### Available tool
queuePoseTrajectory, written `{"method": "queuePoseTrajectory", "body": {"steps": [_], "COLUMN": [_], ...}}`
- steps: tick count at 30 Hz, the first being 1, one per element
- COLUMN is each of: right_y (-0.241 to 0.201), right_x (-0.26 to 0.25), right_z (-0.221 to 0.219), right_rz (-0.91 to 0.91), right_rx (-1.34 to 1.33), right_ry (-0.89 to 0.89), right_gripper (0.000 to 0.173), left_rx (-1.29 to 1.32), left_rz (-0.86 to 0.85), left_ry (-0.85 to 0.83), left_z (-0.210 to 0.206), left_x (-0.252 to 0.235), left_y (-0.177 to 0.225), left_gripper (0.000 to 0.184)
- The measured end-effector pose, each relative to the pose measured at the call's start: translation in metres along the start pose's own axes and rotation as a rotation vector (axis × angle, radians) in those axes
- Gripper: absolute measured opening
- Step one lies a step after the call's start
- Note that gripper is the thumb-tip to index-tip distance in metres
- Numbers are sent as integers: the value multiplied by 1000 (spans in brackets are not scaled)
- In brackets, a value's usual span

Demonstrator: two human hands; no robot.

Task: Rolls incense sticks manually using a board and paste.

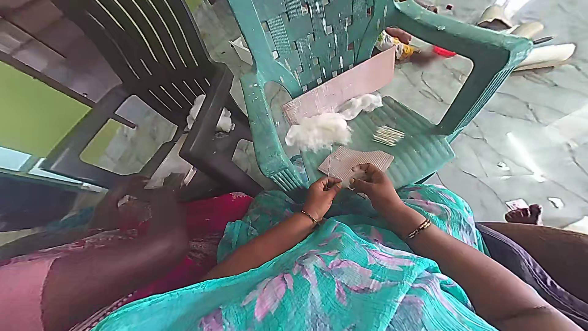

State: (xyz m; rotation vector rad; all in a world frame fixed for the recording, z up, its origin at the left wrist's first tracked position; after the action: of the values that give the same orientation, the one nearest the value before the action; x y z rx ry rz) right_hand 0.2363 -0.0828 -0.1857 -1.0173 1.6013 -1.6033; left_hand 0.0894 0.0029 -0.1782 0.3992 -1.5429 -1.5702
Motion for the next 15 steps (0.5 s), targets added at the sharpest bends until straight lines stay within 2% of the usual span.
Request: {"method": "queuePoseTrajectory", "body": {"steps": [3, 5, 10, 12, 15], "right_y": [-11, -12, 0, -3, -5], "right_x": [-12, -19, -30, -30, -32], "right_z": [3, 3, 6, 8, 16], "right_rz": [43, 109, 253, 235, 170], "right_rx": [488, 680, 862, 908, 936], "right_ry": [-18, -58, -42, -16, 36], "right_gripper": [38, 38, 39, 42, 47], "left_rx": [-77, -137, -299, -408, -567], "left_rz": [55, 95, 118, 55, 8], "left_ry": [18, 22, -17, -14, -4], "left_z": [-2, -3, -3, -1, 0], "left_x": [-11, -18, -17, -13, -13], "left_y": [0, -1, -1, 1, 6], "left_gripper": [17, 20, 36, 42, 42]}}
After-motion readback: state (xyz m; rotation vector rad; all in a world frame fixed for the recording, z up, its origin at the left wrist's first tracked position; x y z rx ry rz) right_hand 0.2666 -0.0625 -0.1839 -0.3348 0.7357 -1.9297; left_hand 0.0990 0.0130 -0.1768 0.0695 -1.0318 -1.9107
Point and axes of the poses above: each hand's wrist, its own x-axis away from the middle knuckle, its own z-axis out of the back of the hand, y = z × x, the point moved 3 cm from there along -x, towards the middle knuckle, and after that the axes turned 5 degrees about z, right-handed, at the moved point
